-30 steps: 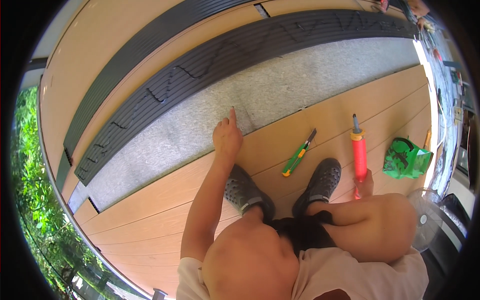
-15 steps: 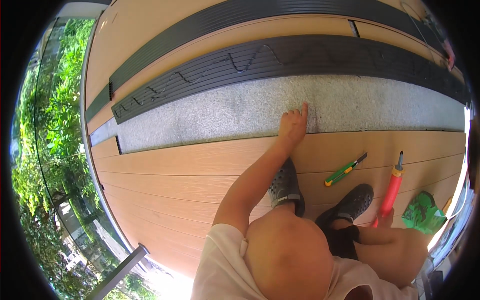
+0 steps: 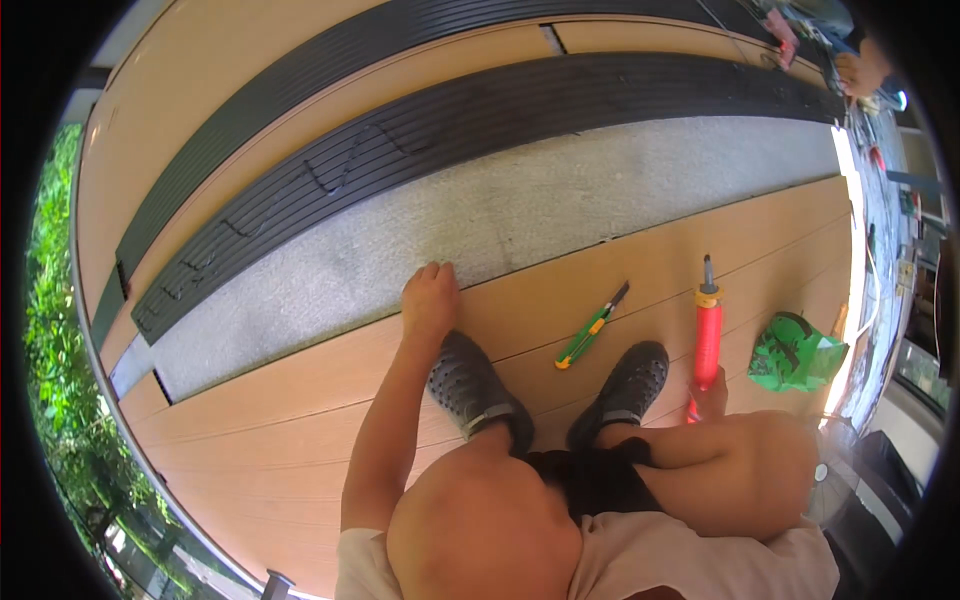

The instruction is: The person applies adhesive to a strip of decking using a caulking gun and then presses the strip into place on the floor. The person later picks up small white pieces from a piece of cardboard.

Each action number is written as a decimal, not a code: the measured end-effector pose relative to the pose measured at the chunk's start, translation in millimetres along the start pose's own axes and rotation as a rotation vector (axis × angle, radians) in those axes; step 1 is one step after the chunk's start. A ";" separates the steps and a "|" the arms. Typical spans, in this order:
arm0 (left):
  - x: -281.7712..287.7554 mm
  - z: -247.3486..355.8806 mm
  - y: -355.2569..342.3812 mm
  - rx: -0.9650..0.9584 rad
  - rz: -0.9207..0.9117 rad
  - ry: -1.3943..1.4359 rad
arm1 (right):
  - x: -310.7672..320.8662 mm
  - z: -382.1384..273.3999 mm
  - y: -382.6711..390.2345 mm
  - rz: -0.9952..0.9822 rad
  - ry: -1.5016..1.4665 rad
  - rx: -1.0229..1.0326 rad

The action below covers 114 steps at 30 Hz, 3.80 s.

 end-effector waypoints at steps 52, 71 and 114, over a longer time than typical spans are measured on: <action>-82.5 147.5 -237.0 -0.174 -0.373 -0.204 | 0.2 -29.2 -20.3 0.051 0.149 0.106; -50.8 115.6 -83.1 -0.328 -0.154 0.141 | 43.3 -16.7 -27.7 0.124 0.102 0.034; 23.3 87.3 68.7 -0.285 -0.028 0.148 | 81.6 -51.0 -201.3 0.587 0.437 0.238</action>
Point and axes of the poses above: each hand's wrist, its own y-axis away from the middle knuckle, its own x-axis out of the back of the hand, z = x × y, the point moved 8 cm from there along -y, towards the middle knuckle, and after that the axes turned 5 degrees about -x, right-handed, at the moved point
